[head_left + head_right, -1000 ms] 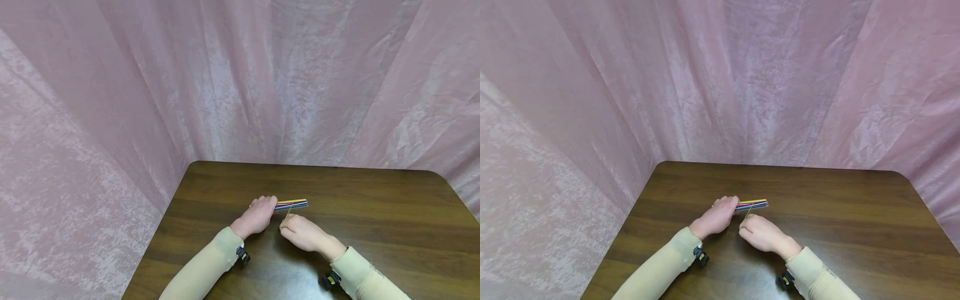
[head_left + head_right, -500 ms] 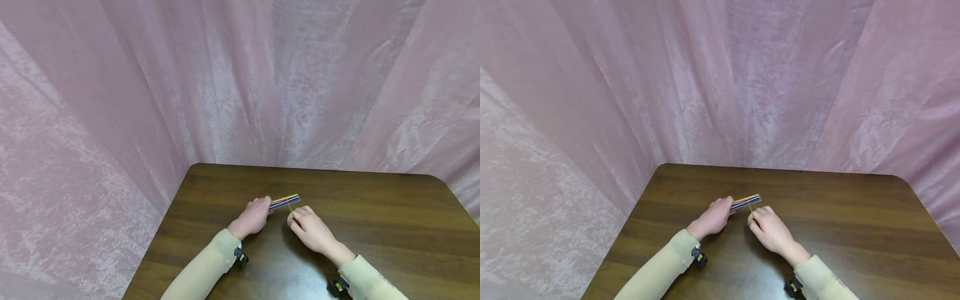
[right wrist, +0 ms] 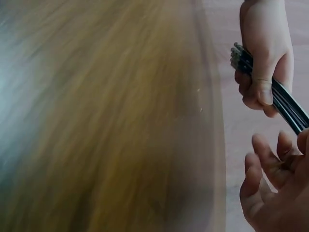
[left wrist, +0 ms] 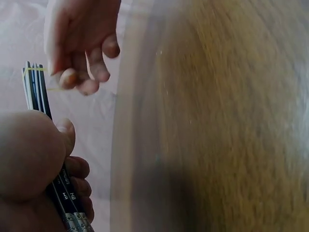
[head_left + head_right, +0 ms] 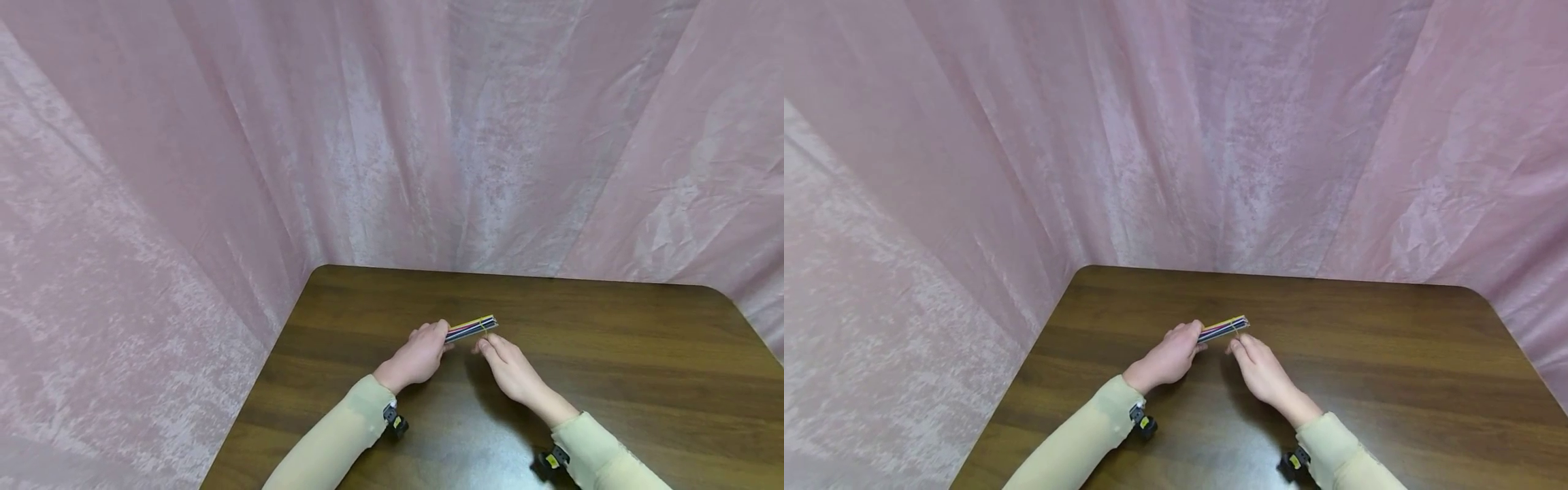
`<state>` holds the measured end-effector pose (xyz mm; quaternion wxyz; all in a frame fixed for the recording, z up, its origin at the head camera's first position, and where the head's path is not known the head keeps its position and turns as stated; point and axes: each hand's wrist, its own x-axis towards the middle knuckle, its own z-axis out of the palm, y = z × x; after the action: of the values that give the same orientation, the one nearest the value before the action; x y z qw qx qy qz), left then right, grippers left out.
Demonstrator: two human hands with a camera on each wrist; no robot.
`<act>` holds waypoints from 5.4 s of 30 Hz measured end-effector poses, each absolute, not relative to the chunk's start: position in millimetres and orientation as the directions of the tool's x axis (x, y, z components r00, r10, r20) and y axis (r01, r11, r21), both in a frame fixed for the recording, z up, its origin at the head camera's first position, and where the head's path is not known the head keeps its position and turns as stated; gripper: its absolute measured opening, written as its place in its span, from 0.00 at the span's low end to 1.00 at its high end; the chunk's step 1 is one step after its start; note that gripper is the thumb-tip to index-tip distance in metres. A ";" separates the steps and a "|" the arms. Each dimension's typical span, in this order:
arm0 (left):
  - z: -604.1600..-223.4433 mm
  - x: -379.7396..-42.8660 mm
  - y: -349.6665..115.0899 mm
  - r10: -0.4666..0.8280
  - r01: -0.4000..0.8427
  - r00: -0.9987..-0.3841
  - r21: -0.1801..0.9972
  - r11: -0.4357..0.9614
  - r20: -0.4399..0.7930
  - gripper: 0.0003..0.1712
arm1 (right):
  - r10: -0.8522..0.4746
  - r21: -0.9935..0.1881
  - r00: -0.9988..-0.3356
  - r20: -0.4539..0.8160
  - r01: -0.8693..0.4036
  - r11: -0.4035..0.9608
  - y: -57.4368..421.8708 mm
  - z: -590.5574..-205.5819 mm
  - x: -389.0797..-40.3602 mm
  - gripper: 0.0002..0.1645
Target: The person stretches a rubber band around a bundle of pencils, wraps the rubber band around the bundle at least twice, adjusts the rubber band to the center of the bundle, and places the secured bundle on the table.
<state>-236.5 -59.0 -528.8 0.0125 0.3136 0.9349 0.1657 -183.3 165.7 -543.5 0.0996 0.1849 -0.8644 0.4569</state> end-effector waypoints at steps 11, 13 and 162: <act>-526.6 -240.7 -64.9 0.525 0.526 -0.845 0.324 0.786 0.100 0.10 | -0.146 -0.683 -0.901 0.408 -0.407 0.607 164.2 -531.0 -181.9 0.13; -526.9 -241.2 -65.8 0.519 0.522 -0.849 0.321 0.790 0.101 0.10 | -0.173 -0.605 -0.856 0.488 -0.474 0.640 164.6 -530.8 -180.8 0.12; -527.4 -241.3 -79.9 0.479 0.507 -0.857 0.146 0.849 0.192 0.11 | -0.125 -0.795 -0.978 0.167 -0.208 0.569 125.9 -534.9 -162.3 0.11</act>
<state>-241.3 -79.9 -527.4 -0.0742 0.2572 0.9587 0.0961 -162.3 125.9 -534.9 0.0457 0.0944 -0.8845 0.4545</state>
